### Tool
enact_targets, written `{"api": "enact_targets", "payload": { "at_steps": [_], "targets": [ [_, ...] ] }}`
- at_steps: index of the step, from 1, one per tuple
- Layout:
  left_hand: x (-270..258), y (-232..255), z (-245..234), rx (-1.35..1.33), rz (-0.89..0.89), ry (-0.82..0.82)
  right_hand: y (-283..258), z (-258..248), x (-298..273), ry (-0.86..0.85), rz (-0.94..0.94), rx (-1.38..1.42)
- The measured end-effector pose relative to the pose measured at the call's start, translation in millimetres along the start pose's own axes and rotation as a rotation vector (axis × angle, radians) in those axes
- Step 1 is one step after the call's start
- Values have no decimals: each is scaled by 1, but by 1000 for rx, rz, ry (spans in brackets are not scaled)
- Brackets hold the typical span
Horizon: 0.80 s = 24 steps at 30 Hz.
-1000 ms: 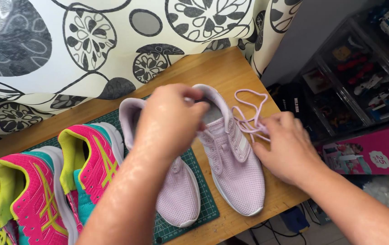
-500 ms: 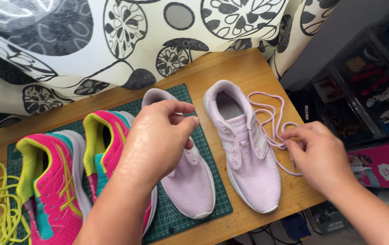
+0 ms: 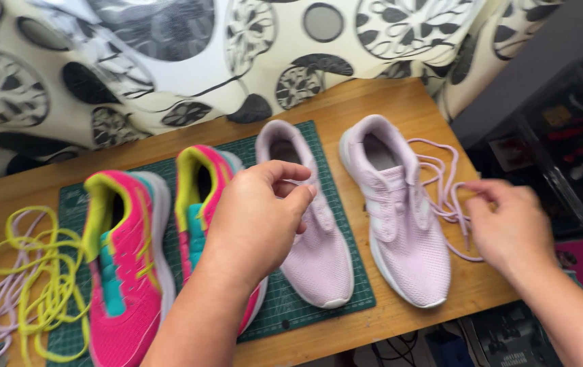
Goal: The person removes a light purple shoelace from a pink sneaker and then threads it through the eyelets of a light purple sneaker. They pull the laces tight and tie a knot, repeating the process to secure the laces on the purple shoe.
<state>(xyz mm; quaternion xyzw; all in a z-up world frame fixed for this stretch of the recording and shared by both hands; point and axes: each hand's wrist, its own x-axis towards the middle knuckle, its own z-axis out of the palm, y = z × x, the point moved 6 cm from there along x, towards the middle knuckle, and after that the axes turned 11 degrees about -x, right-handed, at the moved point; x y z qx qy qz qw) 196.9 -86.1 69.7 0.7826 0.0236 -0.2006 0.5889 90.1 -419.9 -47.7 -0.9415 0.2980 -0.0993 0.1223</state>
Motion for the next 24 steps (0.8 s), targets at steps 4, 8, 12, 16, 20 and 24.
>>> {"api": "enact_targets", "payload": {
  "at_steps": [4, 8, 12, 16, 20, 24],
  "targets": [
    [-17, -18, -52, 3, -25, 115, -80, -39, -18, 220, -167, 37],
    [-35, -48, -126, -135, 22, 295, -196, -54, -48, 129, -290, 322],
    [-61, -103, -226, -59, 27, 477, -319, -45, -101, -147, -410, 515],
    [-85, -162, -328, 303, 57, 682, -429, -24, -168, -361, -707, 513],
    [-69, -223, -387, 512, 9, 670, -494, 28, -228, -705, -661, 333],
    [-39, -266, -402, 594, -33, 561, -534, 55, -267, -775, -816, 364]
  ]
}}
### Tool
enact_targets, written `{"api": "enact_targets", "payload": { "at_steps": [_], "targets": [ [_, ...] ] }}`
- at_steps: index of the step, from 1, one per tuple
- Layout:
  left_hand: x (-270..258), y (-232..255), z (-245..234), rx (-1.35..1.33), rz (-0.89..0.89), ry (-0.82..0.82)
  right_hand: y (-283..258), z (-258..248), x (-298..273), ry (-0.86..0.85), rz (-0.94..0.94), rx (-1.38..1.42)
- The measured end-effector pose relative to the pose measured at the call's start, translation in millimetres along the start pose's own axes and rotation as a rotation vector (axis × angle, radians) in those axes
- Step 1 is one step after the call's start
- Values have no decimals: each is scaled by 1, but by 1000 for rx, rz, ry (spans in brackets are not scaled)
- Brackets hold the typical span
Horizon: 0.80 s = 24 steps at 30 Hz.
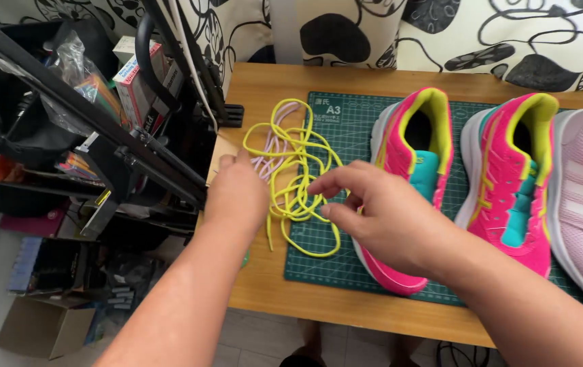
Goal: The person removes a light purple shoelace from a pink sneaker and then threads it through the eyelets of a light purple sneaker. They pull the laces tight and tie a knot, repeating the process to secure the laces on the purple shoe.
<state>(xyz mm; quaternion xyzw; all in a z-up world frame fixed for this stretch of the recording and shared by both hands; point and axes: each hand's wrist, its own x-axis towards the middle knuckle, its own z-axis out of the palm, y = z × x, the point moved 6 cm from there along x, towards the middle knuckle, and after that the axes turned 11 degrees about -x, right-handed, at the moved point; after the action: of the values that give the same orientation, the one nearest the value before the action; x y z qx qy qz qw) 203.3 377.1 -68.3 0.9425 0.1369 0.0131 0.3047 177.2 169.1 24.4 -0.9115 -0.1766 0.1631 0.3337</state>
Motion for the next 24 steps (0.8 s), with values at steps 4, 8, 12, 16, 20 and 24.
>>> {"api": "enact_targets", "payload": {
  "at_steps": [4, 8, 12, 16, 20, 24],
  "targets": [
    [7, -2, 18, 59, 3, -73, -9, 17, 11, -77, 10, 8],
    [0, -5, 19, 65, -12, -100, 15, 29, 13, -95, 309, 105],
    [-3, 16, -17, -73, 15, 15, 20, 25, 15, -35, 287, 231],
    [-33, 44, -83, -260, 220, 323, 10, 20, 20, 36, 268, 338],
    [-52, 60, -118, -661, -1, 206, -8, 22, 20, -2, 329, 519],
    [-81, 85, -113, -914, -42, 124, -36, 22, 13, -3, 145, 582]
  ]
}}
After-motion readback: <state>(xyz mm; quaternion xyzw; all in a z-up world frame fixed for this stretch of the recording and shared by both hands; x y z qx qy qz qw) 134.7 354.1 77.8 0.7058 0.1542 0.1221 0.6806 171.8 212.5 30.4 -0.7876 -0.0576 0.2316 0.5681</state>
